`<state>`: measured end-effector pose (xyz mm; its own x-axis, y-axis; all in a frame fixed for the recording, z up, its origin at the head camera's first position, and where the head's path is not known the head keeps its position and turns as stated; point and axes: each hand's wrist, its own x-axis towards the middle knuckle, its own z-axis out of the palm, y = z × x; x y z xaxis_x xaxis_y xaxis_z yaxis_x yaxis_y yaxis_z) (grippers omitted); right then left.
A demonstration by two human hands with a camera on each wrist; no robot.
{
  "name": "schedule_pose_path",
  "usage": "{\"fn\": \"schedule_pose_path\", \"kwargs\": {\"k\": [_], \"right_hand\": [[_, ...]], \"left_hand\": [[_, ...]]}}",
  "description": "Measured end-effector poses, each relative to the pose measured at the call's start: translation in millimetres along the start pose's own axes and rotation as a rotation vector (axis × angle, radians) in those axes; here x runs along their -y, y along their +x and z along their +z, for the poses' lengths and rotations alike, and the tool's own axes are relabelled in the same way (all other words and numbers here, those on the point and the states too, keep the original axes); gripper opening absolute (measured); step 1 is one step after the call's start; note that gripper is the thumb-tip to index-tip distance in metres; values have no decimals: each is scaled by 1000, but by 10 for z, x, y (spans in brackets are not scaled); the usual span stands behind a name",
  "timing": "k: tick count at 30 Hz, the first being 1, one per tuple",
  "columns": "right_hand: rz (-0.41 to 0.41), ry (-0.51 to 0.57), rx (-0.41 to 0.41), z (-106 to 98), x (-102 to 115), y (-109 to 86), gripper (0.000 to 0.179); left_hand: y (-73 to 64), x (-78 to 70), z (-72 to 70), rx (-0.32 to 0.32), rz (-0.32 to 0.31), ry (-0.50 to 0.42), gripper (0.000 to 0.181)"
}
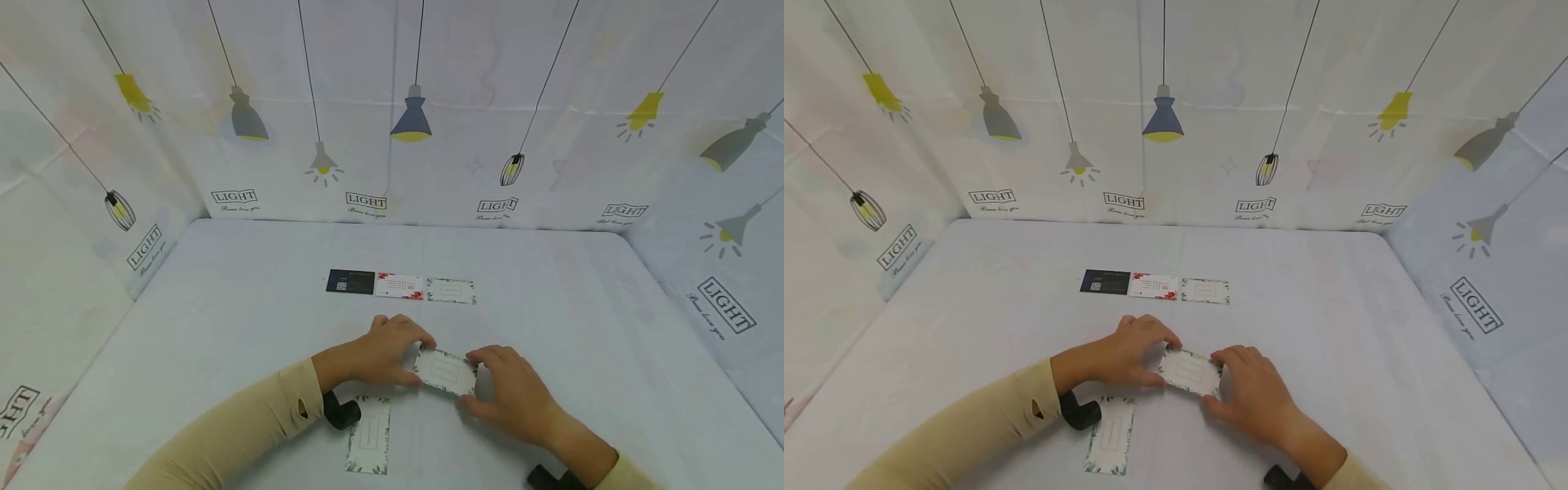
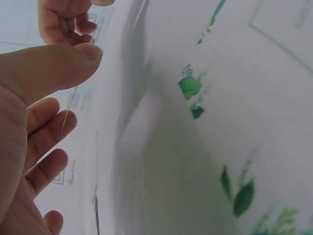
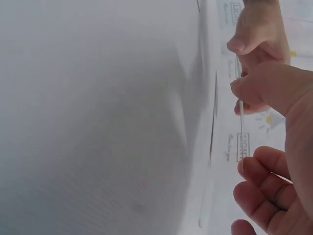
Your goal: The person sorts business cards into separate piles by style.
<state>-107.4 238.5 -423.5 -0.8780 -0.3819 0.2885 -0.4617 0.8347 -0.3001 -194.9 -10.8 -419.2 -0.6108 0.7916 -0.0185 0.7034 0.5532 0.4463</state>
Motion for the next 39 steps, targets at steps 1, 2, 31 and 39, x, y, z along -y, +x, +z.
{"fn": "schedule_pose_path", "kwargs": {"k": [1, 2, 31, 39], "right_hand": [[-8, -5, -8, -8, -18, 17, 56], [-12, -7, -17, -20, -35, 37, 56], [32, 147, -46, -234, -717, 679, 60], [89, 143, 26, -222, -822, 806, 60]], "left_hand": [[7, 2, -8, -15, -4, -4, 56], [15, 8, -12, -32, -8, -12, 56], [582, 297, -224, -297, -73, -97, 62], [725, 357, -240, -258, -135, -37, 59]]}}
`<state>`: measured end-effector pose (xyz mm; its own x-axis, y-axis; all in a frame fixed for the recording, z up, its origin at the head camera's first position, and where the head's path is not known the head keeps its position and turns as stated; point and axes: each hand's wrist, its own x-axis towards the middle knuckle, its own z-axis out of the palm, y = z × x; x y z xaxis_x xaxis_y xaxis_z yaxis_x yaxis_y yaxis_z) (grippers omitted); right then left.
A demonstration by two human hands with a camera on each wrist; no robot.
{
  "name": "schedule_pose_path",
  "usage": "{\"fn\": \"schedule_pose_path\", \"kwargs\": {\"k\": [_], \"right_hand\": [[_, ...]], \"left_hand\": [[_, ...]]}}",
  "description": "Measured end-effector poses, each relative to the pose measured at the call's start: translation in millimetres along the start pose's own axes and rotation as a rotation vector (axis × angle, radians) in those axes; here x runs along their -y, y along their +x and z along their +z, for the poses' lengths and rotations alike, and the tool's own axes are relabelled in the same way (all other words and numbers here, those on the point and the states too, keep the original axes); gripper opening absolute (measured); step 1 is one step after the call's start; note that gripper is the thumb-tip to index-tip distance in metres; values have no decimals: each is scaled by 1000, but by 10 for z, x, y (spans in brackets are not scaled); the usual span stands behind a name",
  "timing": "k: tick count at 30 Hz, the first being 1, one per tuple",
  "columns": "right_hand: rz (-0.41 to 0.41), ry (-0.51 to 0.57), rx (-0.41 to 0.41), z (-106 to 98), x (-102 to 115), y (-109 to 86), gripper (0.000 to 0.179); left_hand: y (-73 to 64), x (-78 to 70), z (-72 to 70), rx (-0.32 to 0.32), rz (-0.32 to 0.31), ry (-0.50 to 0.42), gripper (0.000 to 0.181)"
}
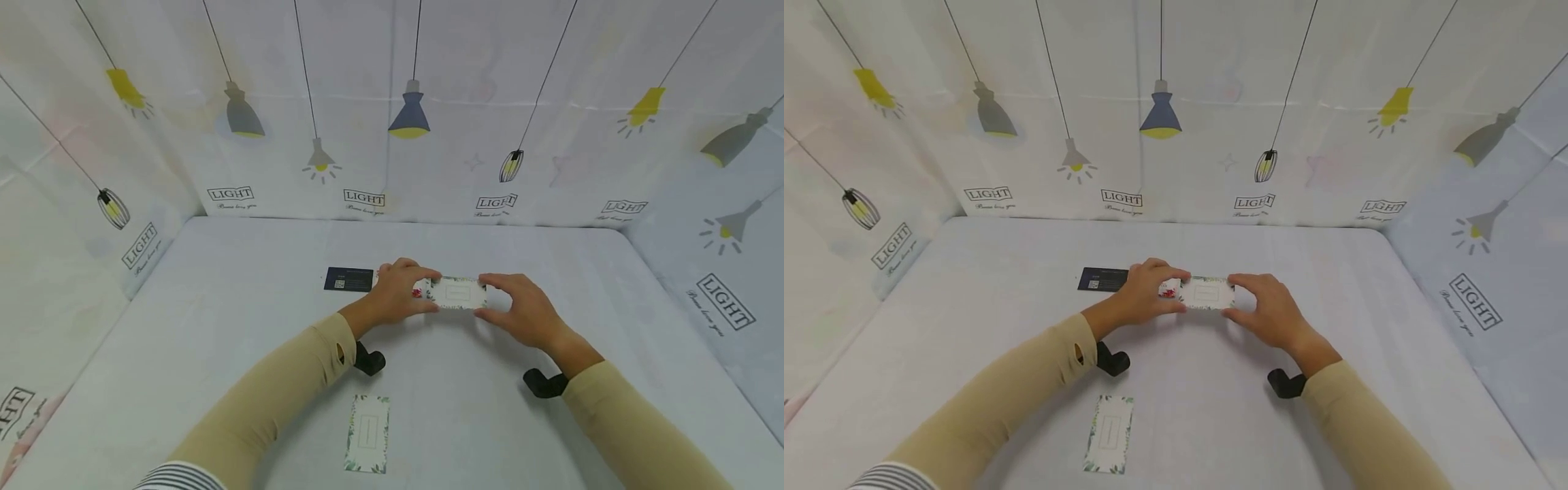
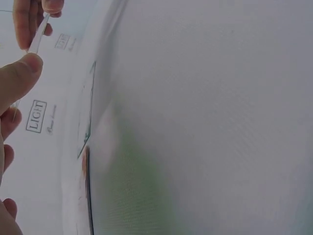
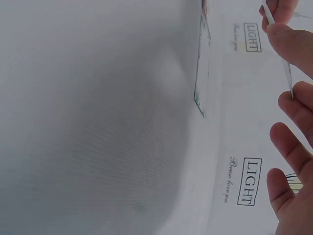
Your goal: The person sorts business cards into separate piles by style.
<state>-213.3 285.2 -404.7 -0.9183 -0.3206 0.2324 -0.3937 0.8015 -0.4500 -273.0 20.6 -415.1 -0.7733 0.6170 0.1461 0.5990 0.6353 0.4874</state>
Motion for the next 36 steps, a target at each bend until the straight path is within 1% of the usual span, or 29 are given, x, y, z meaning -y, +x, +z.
{"fn": "schedule_pose_path", "kwargs": {"k": [6, 13, 17, 23, 27, 31, 36], "right_hand": [[49, -9, 61, 38, -73, 96, 60], [79, -29, 103, 104, -133, 186, 60], [90, -55, 130, 125, -169, 232, 60], [115, -87, 176, 154, -202, 318, 58], [144, -83, 207, 178, -207, 353, 57], [145, -77, 225, 198, -211, 378, 55], [151, -69, 254, 217, -235, 416, 56]], "left_hand": [[98, 65, 55, 3, -15, 23, 58], [167, 111, 105, 16, -51, 63, 58], [191, 122, 128, 29, -65, 78, 57], [230, 177, 183, 26, -84, 100, 55], [262, 219, 224, 50, -84, 127, 56], [281, 237, 255, 78, -106, 148, 57], [284, 244, 272, 83, -122, 170, 57]]}}
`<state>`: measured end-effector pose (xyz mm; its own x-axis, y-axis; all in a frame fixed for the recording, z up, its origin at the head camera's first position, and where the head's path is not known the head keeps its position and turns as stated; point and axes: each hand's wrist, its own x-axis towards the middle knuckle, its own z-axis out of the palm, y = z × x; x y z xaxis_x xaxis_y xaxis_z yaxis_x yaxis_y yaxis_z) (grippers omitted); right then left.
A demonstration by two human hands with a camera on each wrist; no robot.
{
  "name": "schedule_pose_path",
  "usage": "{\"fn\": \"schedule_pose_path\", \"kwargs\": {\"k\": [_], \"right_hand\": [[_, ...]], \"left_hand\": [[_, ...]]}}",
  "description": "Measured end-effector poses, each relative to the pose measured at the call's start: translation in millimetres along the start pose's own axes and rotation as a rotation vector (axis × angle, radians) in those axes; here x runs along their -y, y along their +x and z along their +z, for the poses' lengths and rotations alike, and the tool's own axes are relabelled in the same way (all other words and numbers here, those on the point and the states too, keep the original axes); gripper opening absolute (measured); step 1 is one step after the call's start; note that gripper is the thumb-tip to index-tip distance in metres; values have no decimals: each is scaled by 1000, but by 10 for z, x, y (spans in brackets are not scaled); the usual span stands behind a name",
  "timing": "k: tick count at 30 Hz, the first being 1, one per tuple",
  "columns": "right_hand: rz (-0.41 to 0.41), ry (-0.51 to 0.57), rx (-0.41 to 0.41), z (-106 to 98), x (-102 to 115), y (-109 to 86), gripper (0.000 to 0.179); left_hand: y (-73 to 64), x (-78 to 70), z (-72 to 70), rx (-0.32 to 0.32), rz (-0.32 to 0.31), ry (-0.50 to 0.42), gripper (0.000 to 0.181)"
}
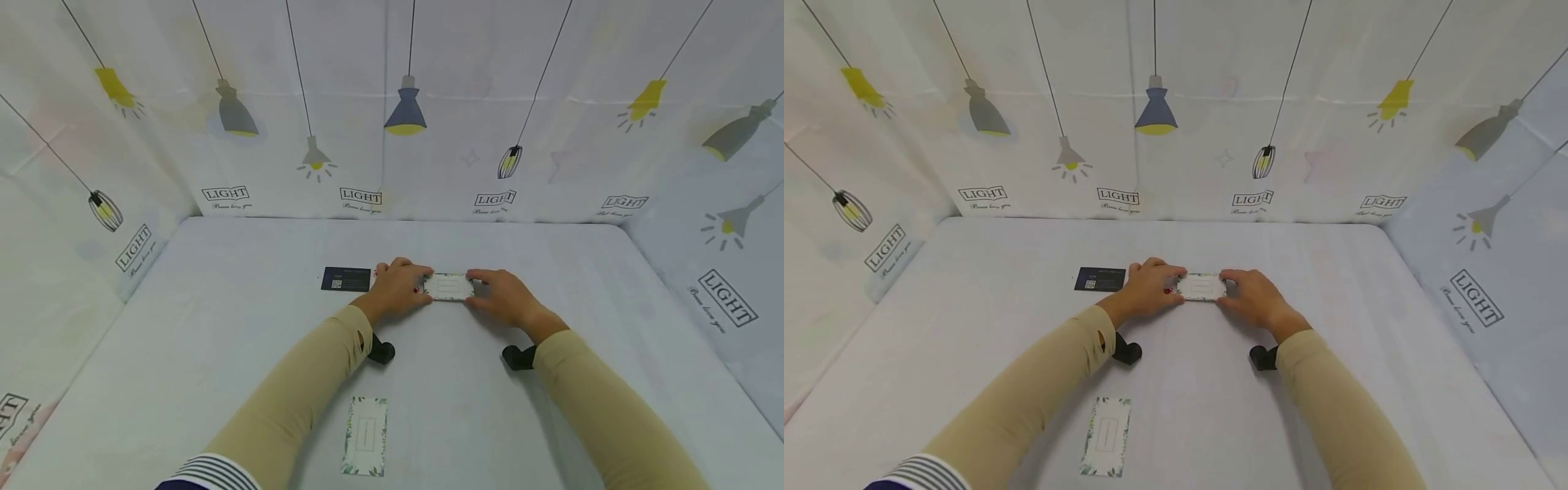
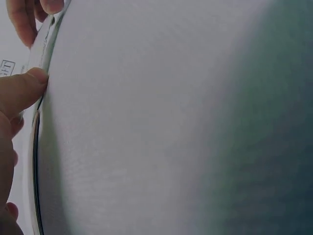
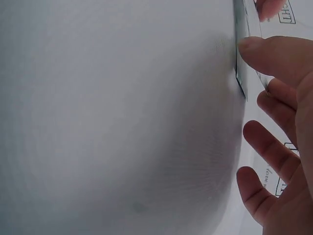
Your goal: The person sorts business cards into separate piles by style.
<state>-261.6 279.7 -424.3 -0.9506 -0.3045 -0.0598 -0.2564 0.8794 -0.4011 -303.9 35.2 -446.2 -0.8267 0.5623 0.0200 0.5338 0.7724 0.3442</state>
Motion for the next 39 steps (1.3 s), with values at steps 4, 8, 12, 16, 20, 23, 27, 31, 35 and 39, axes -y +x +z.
{"fn": "schedule_pose_path", "kwargs": {"k": [4, 8, 12, 16, 20, 23, 27, 31, 35, 39], "right_hand": [[11, 11, 11, 18, -20, 29, 57], [10, 12, 12, 26, -31, 59, 56], [-6, -1, 13, 24, -42, 78, 55], [-10, 0, 16, 17, -51, 81, 55], [-4, -2, 27, 16, -44, 83, 54], [-3, -1, 32, 20, -35, 94, 54], [-4, 6, 34, 12, -28, 107, 54], [2, 13, 39, 1, -14, 104, 54], [1, 20, 38, 1, -10, 101, 54], [4, 31, 33, 8, -14, 98, 54]], "left_hand": [[-7, 12, 17, -13, 5, -16, 56], [-10, 20, 27, -20, 5, -20, 56], [-13, 11, 21, -10, -1, -8, 54], [-11, -3, 8, 3, -10, 0, 53], [-10, -1, 1, 16, -15, 10, 53], [-12, 11, 5, 27, -21, 20, 53], [-11, 20, 4, 30, -26, 26, 53], [-12, 14, -11, 33, -28, 18, 53], [-17, 8, -22, 37, -26, 9, 52], [-23, 6, -29, 34, -17, -6, 52]]}}
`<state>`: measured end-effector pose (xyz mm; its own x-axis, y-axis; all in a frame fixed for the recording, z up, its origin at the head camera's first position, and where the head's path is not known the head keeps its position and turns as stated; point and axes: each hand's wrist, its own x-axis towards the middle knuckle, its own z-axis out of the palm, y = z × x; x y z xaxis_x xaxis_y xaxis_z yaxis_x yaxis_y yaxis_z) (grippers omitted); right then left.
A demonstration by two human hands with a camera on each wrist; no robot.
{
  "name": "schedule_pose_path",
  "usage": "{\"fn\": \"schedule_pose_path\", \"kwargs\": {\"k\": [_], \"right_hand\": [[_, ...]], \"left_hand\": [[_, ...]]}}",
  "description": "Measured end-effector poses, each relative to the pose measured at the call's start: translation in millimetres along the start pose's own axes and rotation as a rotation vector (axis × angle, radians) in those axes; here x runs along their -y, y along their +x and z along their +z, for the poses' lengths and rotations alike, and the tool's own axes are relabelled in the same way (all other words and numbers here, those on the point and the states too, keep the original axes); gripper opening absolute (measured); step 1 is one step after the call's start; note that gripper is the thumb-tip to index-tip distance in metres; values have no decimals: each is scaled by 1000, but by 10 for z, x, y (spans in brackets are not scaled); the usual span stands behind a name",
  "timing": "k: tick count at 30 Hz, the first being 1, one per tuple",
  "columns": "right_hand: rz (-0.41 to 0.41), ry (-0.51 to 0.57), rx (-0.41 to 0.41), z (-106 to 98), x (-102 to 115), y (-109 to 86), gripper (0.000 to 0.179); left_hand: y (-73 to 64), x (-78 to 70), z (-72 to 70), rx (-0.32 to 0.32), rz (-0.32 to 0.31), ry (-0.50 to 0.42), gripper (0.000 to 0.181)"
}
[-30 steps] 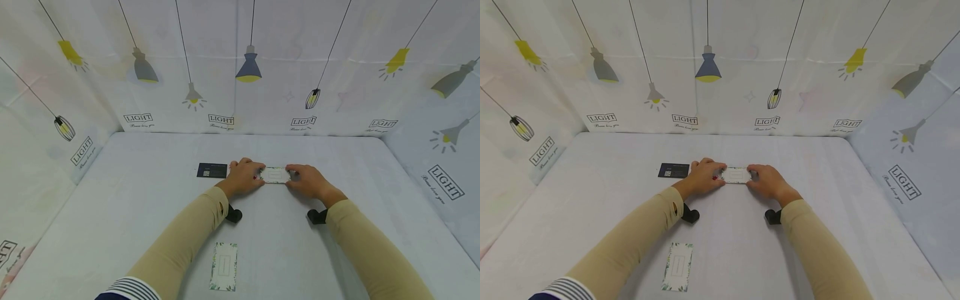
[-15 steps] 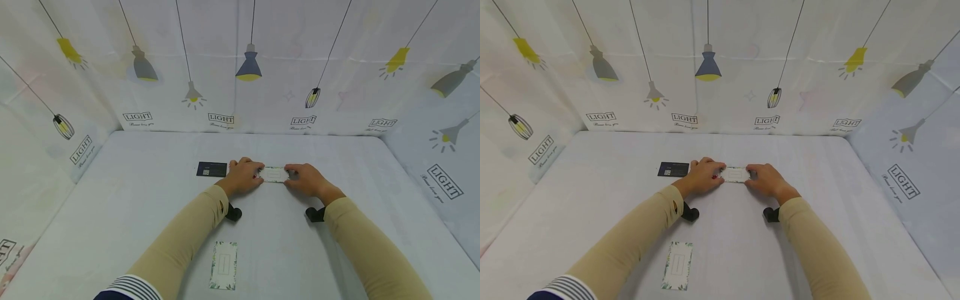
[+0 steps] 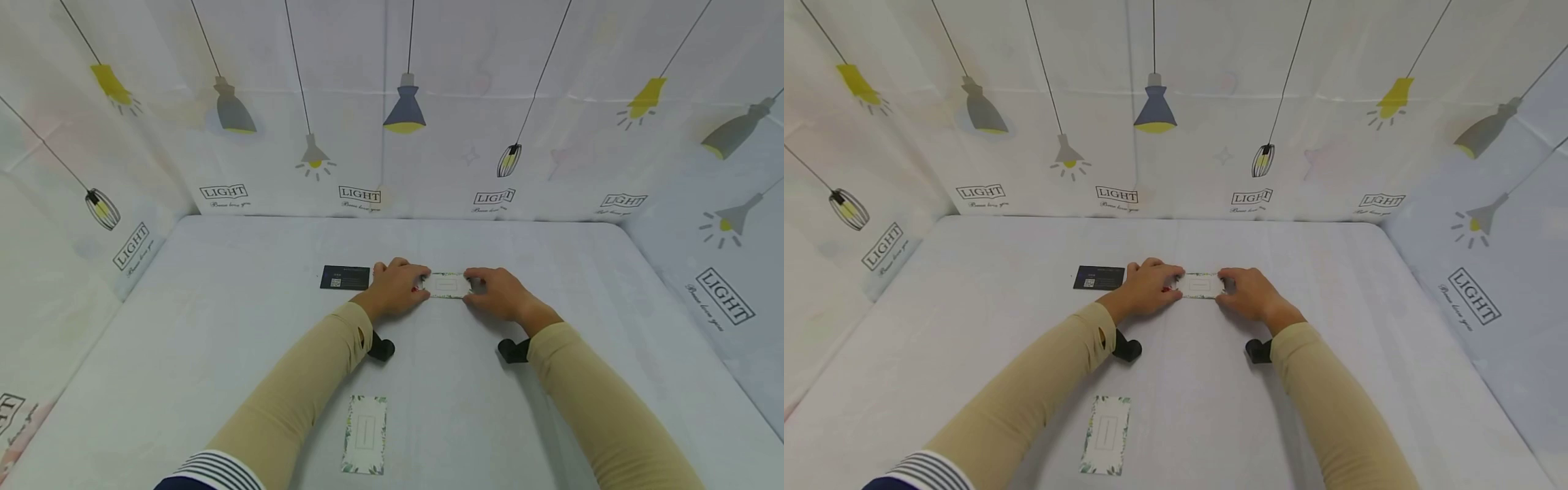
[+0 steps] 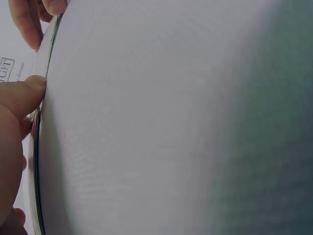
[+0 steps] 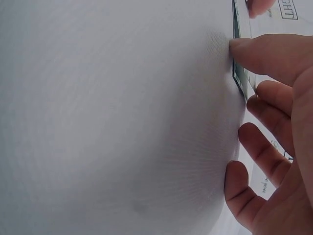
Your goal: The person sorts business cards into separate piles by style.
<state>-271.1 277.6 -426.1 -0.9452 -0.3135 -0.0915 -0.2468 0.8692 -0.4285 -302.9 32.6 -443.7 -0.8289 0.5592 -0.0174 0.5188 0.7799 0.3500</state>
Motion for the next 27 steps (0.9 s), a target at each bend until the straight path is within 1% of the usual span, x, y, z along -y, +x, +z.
{"fn": "schedule_pose_path", "kwargs": {"k": [8, 14, 27], "right_hand": [[22, 23, 3, 12, 17, -1, 55], [39, 22, 10, 32, 6, 5, 53], [51, 29, -1, 51, -16, 9, 53]], "left_hand": [[-6, -14, -5, 8, 11, -13, 52], [-13, -39, -2, 19, 4, -15, 53], [0, -64, -2, 14, -7, -27, 50]]}}
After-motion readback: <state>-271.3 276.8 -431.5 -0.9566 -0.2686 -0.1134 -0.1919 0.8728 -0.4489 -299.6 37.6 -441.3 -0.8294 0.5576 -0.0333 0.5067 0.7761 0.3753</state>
